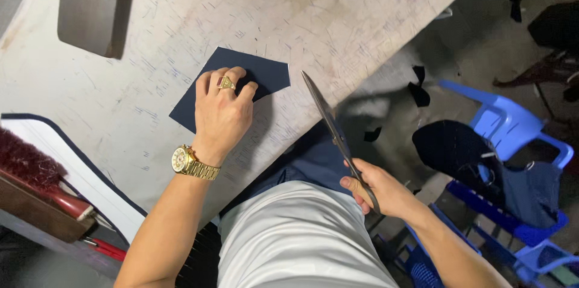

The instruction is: The person cuts pieces of blue fabric using shears on a workshop table. They align the fabric with white paper templates, mark the edges with chalk, and trim the fabric to shape.

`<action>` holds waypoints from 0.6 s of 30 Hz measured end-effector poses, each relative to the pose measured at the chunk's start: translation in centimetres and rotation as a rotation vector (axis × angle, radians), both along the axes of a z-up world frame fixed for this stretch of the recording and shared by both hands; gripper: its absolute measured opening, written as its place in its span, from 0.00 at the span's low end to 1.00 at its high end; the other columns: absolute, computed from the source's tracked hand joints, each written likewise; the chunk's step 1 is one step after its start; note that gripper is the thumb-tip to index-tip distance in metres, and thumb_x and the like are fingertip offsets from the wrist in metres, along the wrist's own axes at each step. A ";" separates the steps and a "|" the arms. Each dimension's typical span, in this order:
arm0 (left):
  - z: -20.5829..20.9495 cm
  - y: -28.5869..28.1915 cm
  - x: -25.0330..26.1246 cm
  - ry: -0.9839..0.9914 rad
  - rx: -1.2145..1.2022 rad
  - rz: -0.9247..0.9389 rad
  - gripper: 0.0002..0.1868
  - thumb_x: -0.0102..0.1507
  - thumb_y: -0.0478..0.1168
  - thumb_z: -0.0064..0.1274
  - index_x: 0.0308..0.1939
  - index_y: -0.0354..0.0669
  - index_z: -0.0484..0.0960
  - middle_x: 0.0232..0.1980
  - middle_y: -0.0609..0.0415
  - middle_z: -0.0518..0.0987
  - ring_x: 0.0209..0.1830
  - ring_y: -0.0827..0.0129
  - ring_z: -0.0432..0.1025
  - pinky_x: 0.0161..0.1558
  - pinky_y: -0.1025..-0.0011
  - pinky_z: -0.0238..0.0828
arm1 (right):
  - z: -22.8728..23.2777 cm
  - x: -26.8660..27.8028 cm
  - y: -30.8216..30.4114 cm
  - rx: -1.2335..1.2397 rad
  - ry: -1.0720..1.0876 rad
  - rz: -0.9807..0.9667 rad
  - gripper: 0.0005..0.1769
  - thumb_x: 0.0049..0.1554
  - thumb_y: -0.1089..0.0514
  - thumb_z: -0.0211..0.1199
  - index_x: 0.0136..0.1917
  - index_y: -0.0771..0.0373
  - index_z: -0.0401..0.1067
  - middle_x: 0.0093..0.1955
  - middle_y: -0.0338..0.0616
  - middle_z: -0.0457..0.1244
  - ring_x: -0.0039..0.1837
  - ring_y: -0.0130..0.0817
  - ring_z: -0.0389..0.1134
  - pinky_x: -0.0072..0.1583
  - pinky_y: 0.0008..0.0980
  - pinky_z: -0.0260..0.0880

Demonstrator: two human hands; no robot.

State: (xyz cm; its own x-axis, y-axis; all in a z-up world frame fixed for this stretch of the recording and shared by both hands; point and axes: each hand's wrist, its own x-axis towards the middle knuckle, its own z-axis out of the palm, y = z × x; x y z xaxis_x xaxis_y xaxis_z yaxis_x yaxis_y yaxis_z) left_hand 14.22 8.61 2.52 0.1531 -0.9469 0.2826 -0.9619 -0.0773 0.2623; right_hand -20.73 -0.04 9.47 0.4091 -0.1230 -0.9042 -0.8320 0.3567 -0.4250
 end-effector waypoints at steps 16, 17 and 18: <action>1.6 0.2 0.3 0.134 0.007 -0.134 0.07 0.61 0.29 0.51 0.40 0.43 0.81 0.53 0.47 0.78 0.52 0.53 0.72 0.58 0.50 0.64 | 2.8 3.5 7.8 0.065 0.194 -0.148 0.31 0.58 0.40 0.56 0.70 0.57 0.66 0.25 0.41 0.61 0.27 0.29 0.64 0.39 0.28 0.67; 1.5 0.2 0.5 0.121 0.003 -0.072 0.07 0.62 0.29 0.51 0.39 0.44 0.81 0.52 0.49 0.79 0.51 0.53 0.72 0.57 0.51 0.64 | 2.5 3.2 8.1 0.072 0.162 -0.182 0.28 0.59 0.42 0.57 0.67 0.58 0.66 0.25 0.41 0.61 0.26 0.30 0.63 0.38 0.28 0.68; 1.5 0.3 0.6 0.110 0.003 -0.012 0.07 0.62 0.29 0.52 0.38 0.45 0.82 0.51 0.51 0.79 0.50 0.53 0.72 0.56 0.52 0.64 | 2.2 2.9 8.6 0.082 0.131 -0.219 0.25 0.60 0.44 0.57 0.65 0.60 0.67 0.26 0.41 0.60 0.26 0.30 0.63 0.37 0.28 0.69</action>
State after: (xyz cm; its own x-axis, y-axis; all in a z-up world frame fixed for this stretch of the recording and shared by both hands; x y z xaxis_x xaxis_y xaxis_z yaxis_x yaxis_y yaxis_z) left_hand 14.83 8.89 3.97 0.1713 -0.9497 0.2622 -0.9282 -0.0664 0.3660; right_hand -17.82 8.56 11.69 0.2593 -0.1199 -0.9583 -0.7774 0.5629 -0.2808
